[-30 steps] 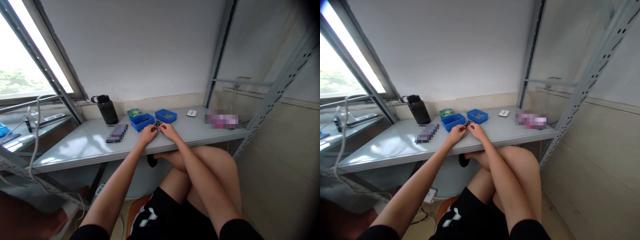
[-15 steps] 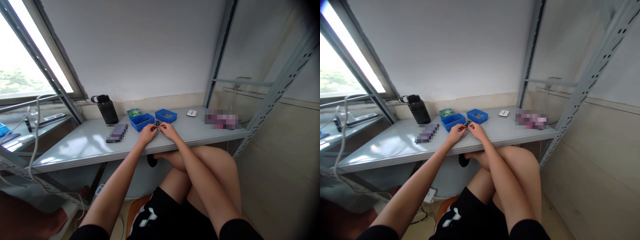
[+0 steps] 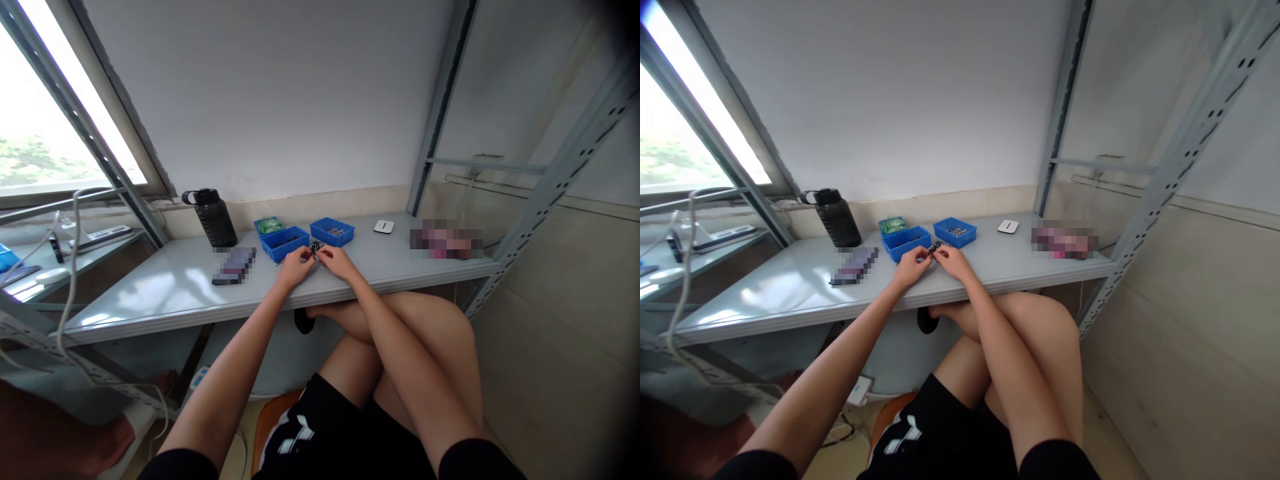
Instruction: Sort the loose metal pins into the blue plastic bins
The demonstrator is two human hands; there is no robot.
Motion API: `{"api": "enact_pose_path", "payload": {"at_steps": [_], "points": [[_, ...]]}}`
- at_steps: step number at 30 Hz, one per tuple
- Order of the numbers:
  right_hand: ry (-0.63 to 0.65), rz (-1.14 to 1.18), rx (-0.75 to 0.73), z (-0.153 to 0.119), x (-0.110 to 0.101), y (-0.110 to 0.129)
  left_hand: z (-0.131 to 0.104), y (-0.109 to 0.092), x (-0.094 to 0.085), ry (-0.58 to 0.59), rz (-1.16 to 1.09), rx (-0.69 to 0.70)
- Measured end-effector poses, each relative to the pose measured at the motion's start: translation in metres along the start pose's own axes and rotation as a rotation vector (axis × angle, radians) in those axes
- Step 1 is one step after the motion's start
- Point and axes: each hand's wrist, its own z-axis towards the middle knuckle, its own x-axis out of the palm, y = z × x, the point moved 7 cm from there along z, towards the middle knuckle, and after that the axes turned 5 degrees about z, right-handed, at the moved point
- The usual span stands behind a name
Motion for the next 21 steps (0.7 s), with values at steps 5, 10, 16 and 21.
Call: {"api": "enact_pose_path", "payload": {"at_steps": [5, 10, 16, 21], "points": [[-0.032, -0.011, 0.016, -0.0008, -0.0029, -0.0008, -0.0007, -0.0026, 0.0015, 0.036, -0.006, 0.016], [-0.058, -0.042, 0.031, -0.0003, -0.0051, -0.0014, -0.0001, -0.0048, 0.0007, 0.047, 0.003, 0.018], [-0.021, -0.049, 0.017, 0.0011, -0.0021, -0.0027, 0.0006, -0.0041, -0.0005, 0.038, 0.016, 0.004], [0.027, -0.034, -0.02, 0.0011, 0.0015, -0.0011, 0.0011, -0.0037, -0.0028, 0.012, 0.007, 0.0]]}}
